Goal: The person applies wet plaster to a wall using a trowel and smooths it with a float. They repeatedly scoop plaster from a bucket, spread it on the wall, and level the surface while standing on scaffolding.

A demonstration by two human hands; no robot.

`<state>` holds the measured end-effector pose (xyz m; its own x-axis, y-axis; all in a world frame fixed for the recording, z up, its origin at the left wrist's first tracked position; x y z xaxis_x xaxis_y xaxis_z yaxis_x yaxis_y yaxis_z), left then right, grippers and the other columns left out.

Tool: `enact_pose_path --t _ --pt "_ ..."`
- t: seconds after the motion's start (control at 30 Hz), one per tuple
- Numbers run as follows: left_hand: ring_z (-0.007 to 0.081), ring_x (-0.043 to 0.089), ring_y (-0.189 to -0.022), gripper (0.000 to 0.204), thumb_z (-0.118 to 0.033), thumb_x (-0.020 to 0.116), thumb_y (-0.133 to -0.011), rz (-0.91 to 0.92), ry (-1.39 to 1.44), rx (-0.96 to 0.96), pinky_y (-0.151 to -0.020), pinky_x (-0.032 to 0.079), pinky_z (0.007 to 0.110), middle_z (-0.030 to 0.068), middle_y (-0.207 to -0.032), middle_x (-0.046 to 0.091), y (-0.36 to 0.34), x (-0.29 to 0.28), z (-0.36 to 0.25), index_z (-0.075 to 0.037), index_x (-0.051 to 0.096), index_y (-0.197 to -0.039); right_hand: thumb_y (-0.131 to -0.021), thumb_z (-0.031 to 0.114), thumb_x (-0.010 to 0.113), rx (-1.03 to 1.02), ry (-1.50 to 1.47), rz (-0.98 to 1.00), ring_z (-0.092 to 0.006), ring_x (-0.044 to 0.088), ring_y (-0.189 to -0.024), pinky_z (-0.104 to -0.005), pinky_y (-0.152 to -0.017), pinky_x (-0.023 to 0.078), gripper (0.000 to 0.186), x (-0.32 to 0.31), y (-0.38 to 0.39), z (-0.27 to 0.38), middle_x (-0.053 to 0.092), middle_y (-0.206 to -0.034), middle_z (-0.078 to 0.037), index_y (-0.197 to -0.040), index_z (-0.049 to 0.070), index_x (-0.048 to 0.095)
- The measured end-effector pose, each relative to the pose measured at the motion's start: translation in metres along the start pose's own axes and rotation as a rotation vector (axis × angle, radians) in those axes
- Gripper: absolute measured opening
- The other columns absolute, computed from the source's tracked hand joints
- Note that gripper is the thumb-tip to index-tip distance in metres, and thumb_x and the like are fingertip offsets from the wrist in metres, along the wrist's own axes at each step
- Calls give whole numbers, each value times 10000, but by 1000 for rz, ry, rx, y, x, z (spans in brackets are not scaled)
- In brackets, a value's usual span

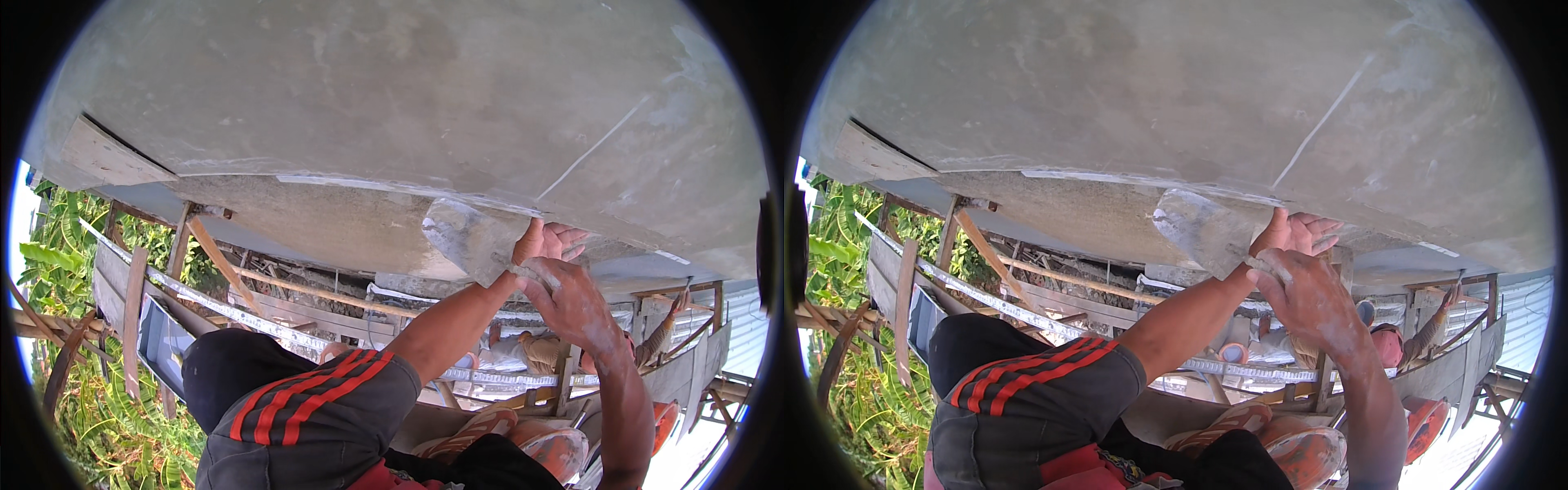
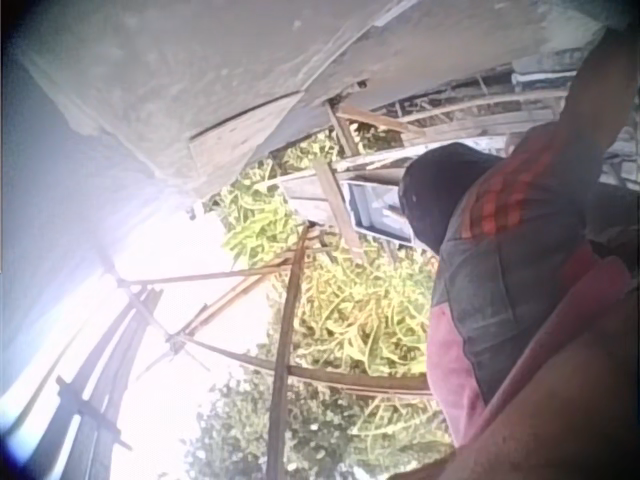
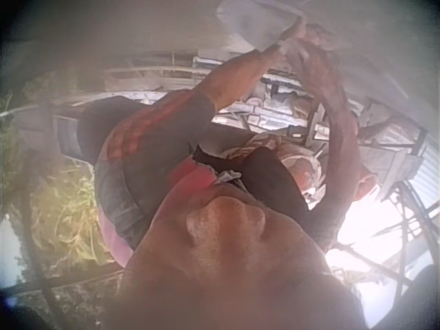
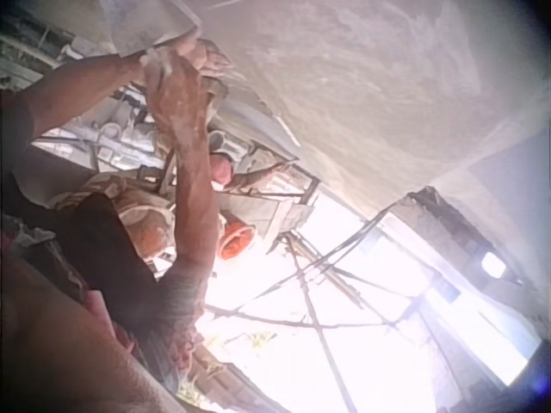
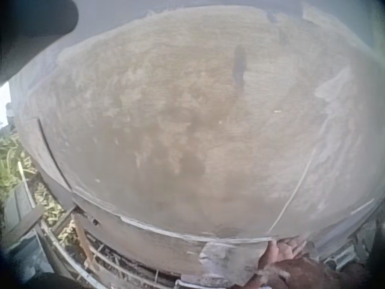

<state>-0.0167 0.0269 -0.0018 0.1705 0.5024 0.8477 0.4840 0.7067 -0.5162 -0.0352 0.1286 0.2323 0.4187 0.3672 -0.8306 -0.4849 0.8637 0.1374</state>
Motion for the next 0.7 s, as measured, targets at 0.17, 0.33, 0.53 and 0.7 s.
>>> enact_pose_path --t 0.17,0.33,0.53,0.7 --pt "307 264 -1614 856 -783 553 -950 -25 -17 -19 -1323 79 568 127 -1639 493 -4 10 2 -97 633 -1455 -1072 369 617 45 123 -67 -473 687 -955 -540 -843 530 378 3 7 -11 741 -1005 -246 -1144 12 719" --pt "306 250 -1617 921 -802 569 -925 -1 -11 -23 -1324 62 574 127 -1646 486 -3 3 -2 -84 592 -1501 -1067 369 622 5 54 -16 -454 695 -950 -537 -843 536 363 1 4 -8 743 -1006 -224 -1175 33 711" --pt "297 242 -1621 956 -823 571 -906 -23 12 -35 -1323 56 575 124 -1661 472 -4 -9 4 -90 581 -1520 -1033 322 674 -15 135 -54 -440 696 -925 -531 -816 544 319 1 11 -13 737 -1054 -204 -1193 49 718" --pt "301 259 -1615 985 -833 556 -909 18 -53 -37 -1322 110 564 135 -1664 464 -6 -18 -2 -73 561 -1534 -961 291 749 -118 344 -169 -379 711 -868 -472 -718 579 311 4 17 -20 669 -985 -140 -1173 67 710"
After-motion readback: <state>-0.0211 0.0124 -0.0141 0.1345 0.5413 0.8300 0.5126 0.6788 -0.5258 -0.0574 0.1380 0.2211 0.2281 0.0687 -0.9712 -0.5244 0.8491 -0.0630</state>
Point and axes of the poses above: each hand's wrist, its own y-axis away from the middle knuckle, its own x-axis out of the palm, z = x × y, the point moved 1 cm from there along -y, towards the middle knuckle
